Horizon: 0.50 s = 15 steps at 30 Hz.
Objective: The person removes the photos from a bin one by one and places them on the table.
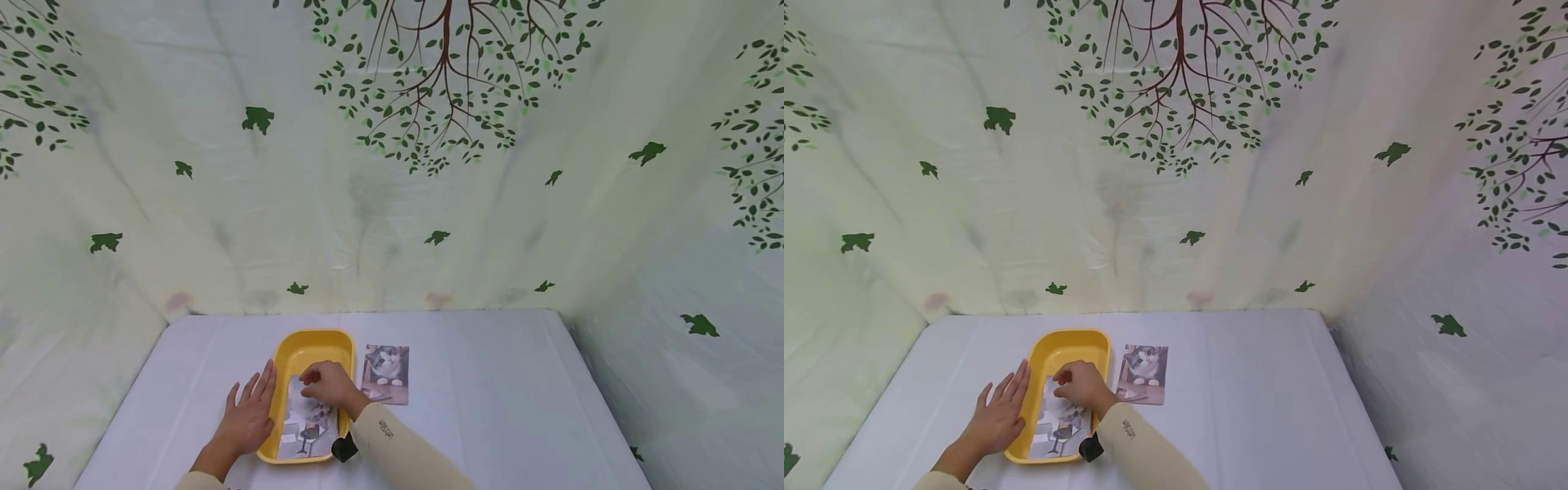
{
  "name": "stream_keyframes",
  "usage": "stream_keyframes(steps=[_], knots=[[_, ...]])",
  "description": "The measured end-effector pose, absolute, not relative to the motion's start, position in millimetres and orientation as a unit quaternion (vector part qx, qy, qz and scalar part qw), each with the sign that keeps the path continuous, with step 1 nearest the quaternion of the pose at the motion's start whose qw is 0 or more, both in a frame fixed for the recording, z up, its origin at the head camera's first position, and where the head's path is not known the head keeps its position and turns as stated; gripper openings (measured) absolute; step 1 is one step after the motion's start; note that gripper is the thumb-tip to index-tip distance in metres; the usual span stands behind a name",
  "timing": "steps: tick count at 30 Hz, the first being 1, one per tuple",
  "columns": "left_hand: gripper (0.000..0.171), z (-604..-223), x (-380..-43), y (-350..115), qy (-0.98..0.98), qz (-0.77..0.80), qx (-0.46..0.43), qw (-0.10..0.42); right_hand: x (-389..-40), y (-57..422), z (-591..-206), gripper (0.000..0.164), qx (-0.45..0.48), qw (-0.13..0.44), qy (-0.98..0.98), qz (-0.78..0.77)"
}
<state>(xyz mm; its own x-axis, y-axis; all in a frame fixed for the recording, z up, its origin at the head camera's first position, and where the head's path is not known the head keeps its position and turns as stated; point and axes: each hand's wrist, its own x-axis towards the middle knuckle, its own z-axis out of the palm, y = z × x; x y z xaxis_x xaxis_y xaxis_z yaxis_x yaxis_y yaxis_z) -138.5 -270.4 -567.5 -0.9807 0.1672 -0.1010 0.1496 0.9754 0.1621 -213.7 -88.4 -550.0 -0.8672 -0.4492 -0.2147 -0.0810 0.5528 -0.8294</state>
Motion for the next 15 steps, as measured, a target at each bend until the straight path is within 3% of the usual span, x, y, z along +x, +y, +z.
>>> stream_keyframes(steps=[9, 15], knots=[[0.082, -567.1, -137.6, -271.6, 0.992, 0.079, 0.085, 0.047, -210.2, -101.1, -565.5, 0.013, -0.078, 0.146, 0.882, -0.442], [0.081, -567.6, -137.1, -270.6, 0.992, 0.079, 0.085, 0.044, -206.8, -105.9, -574.3, 0.015, -0.055, 0.14, 0.903, -0.403]])
